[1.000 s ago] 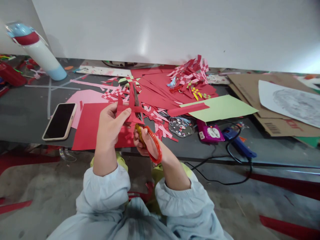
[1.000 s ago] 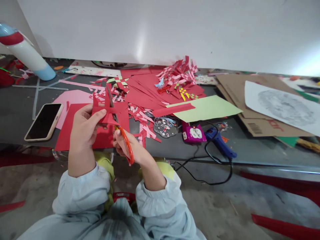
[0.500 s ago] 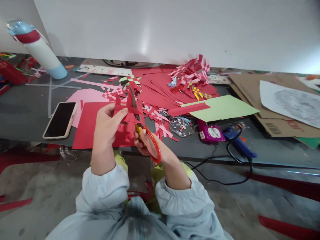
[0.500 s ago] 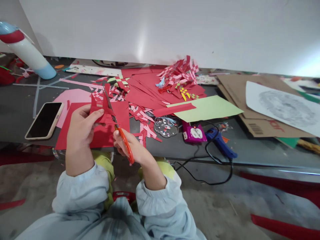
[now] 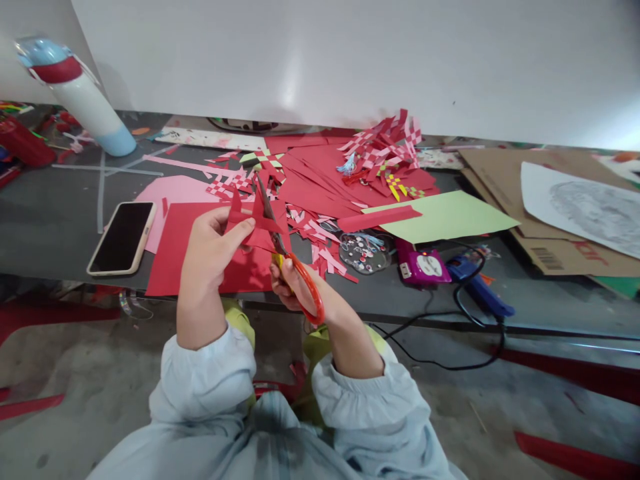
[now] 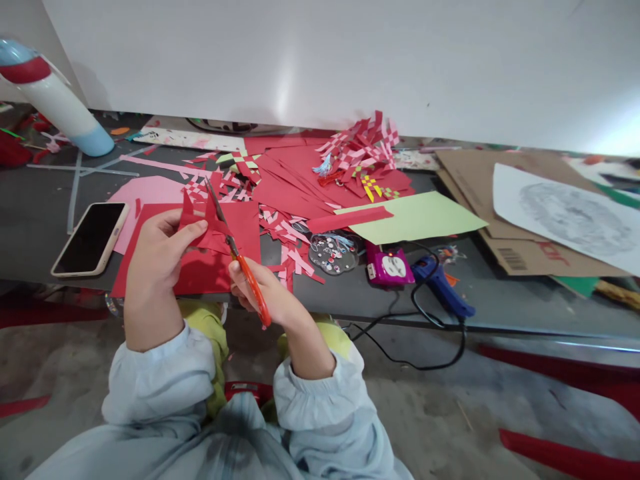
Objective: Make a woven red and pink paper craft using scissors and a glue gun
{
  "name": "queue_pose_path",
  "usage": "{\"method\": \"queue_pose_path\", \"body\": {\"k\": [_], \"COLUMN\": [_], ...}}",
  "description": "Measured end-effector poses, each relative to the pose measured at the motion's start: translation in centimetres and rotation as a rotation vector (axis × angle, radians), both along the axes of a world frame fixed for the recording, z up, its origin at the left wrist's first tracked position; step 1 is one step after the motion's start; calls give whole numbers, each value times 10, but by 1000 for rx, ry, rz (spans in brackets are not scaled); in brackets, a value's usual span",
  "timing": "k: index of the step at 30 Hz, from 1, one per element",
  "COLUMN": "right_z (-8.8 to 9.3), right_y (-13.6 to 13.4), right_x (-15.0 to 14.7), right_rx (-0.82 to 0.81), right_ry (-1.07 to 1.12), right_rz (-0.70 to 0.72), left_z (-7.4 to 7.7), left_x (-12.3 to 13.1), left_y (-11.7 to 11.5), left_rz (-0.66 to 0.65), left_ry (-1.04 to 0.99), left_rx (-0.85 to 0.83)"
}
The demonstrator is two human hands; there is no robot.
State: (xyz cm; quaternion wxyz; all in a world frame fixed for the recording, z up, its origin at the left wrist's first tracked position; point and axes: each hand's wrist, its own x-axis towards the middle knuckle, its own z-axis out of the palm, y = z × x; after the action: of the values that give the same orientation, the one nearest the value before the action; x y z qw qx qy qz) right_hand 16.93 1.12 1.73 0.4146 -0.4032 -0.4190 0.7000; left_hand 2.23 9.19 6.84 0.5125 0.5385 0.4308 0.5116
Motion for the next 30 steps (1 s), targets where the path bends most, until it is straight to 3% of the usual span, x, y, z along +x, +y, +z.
{"method": "queue_pose_path", "body": {"k": [6,30], "right_z": [-3,0], "right_y": [1,-3], "right_x": [2,2], "right_rx": [-38,-31], "right_ry": [107,32], "right_rz": [35,50], "left_z": [-2,2], "left_x": [-3,2], "left_y": [0,-1], "left_rz": [-10,105], "left_ry": [38,20], "left_rx": [18,9]}}
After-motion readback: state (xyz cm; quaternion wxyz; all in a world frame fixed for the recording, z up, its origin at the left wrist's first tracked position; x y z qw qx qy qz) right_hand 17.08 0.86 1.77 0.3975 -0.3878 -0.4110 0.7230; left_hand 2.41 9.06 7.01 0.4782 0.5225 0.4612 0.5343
